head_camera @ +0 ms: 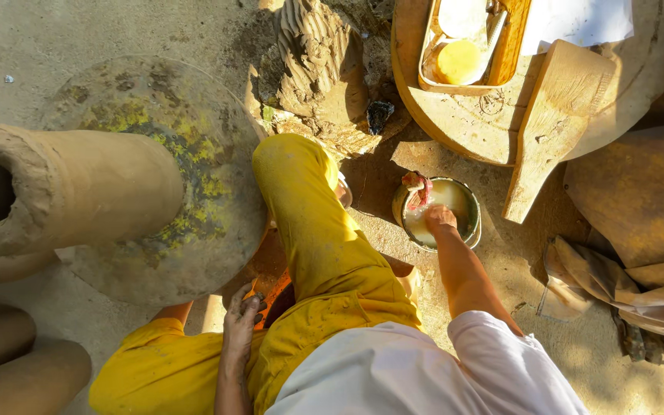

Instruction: The person builds the neck of a large clay vessel on a manual pottery wheel by adding a clay coil, smoothing the joint by hand, and then refining the rim and surface with a small wooden tool and a wet cloth.

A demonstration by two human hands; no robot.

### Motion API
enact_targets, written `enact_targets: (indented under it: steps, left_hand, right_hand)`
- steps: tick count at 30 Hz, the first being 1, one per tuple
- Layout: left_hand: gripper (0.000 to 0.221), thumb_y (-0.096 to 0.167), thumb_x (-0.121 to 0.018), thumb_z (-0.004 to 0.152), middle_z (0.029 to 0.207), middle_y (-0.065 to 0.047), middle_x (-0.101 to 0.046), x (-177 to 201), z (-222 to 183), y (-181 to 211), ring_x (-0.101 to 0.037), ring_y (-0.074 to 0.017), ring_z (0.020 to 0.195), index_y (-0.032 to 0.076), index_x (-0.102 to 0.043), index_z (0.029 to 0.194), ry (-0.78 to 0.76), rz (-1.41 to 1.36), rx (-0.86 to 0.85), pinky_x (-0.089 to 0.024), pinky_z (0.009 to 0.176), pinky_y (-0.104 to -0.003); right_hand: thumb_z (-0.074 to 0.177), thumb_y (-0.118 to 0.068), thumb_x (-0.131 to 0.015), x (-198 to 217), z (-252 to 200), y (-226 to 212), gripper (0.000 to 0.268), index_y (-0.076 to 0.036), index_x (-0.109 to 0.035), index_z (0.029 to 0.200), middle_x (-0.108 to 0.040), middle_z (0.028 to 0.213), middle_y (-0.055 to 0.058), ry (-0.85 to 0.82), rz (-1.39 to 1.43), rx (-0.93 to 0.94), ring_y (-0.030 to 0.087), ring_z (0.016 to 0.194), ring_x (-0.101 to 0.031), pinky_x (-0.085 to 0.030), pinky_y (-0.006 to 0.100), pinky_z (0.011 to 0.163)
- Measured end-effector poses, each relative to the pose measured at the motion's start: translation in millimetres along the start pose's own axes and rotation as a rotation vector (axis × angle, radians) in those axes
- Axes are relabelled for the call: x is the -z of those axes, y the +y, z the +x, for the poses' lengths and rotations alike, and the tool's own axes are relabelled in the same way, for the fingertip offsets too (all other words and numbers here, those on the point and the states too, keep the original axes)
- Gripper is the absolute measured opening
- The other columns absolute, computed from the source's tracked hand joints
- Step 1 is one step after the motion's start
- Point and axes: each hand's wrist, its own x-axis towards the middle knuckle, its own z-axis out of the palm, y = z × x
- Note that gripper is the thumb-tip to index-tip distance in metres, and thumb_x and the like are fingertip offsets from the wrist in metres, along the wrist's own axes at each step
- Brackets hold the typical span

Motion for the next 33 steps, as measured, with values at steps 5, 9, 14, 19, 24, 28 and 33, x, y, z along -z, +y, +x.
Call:
enact_targets:
  steps: [5,9,14,19,24,28,33]
  left_hand:
    - [0.051,0.023,-0.067,0.095,0.113,-0.011,-0.074,1.1,2.8,-11.4,-0.070,-0.0211,0.101,0.006,-0.057,0.142,0.084,-0.001,-0.107,-0.055,0.086,-0.035]
    - [0.041,0.012,-0.071,0.097,0.110,-0.015,-0.072,11.5,18.8,-30.2,-0.067,-0.0209,0.097,-0.002,-0.062,0.135,0.456,-0.261,-0.344,-0.054,0.085,-0.031]
    - [0.061,0.009,-0.078,0.092,0.130,-0.026,-0.053,107.3,79.7,-14.2,-0.053,-0.0337,0.118,-0.004,-0.047,0.143,0.953,-0.079,-0.547,-0.047,0.100,-0.043]
    - [0.084,0.039,-0.071,0.096,0.149,-0.035,-0.047,214.0,171.2,23.0,-0.049,-0.0490,0.137,-0.003,-0.031,0.157,0.938,0.027,-0.104,-0.038,0.118,-0.051]
    - [0.102,0.054,-0.063,0.094,0.168,-0.020,-0.016,231.5,206.2,15.7,-0.025,-0.0391,0.152,0.007,-0.007,0.163,0.632,-0.426,0.083,-0.026,0.120,-0.051]
    - [0.108,0.059,-0.065,0.089,0.171,-0.016,-0.019,170.4,195.6,-0.7,-0.025,-0.0337,0.155,0.004,-0.011,0.164,0.754,-0.574,0.075,-0.027,0.124,-0.046]
    - [0.108,0.074,-0.047,0.090,0.174,-0.013,-0.003,36.6,146.1,-5.9,-0.014,-0.0316,0.158,0.008,-0.005,0.164,0.759,-0.819,0.274,-0.019,0.128,-0.049]
  right_hand:
    - [0.099,-0.049,-0.058,21.9,-5.6,5.3,0.055,-0.001,-0.070,0.123,-0.070,0.116,0.025,-0.043,0.145,-0.073,0.037,0.111,-0.070,-0.055,0.046,0.096]
    - [0.102,-0.041,-0.058,59.5,-7.6,4.8,0.047,-0.005,-0.068,0.131,-0.068,0.111,0.027,0.006,0.041,0.054,0.037,0.106,-0.067,-0.055,0.045,0.093]
    - [0.106,-0.031,-0.057,158.2,-29.3,-51.9,0.042,-0.011,-0.067,0.142,-0.065,0.103,0.029,0.118,-0.072,0.196,0.037,0.100,-0.065,-0.056,0.044,0.089]
    - [0.110,-0.021,-0.057,286.5,-119.9,-174.0,0.044,-0.016,-0.065,0.153,-0.062,0.096,0.031,0.357,0.023,0.462,0.038,0.094,-0.062,-0.056,0.043,0.085]
    - [0.104,-0.024,-0.048,287.1,-228.1,-376.8,0.055,-0.011,-0.039,0.156,-0.030,0.171,0.010,0.225,-0.026,1.556,0.028,0.156,-0.025,-0.027,0.050,0.119]
    - [0.102,-0.053,-0.035,225.6,-295.8,-493.4,0.070,-0.017,-0.018,0.160,-0.011,0.170,0.004,0.262,-0.651,1.954,0.025,0.157,-0.009,0.000,0.057,0.123]
    - [0.105,-0.054,-0.030,213.2,-332.4,-583.2,0.065,-0.025,-0.014,0.161,-0.004,0.170,-0.001,0.241,-0.952,1.739,0.023,0.154,-0.005,-0.003,0.062,0.122]
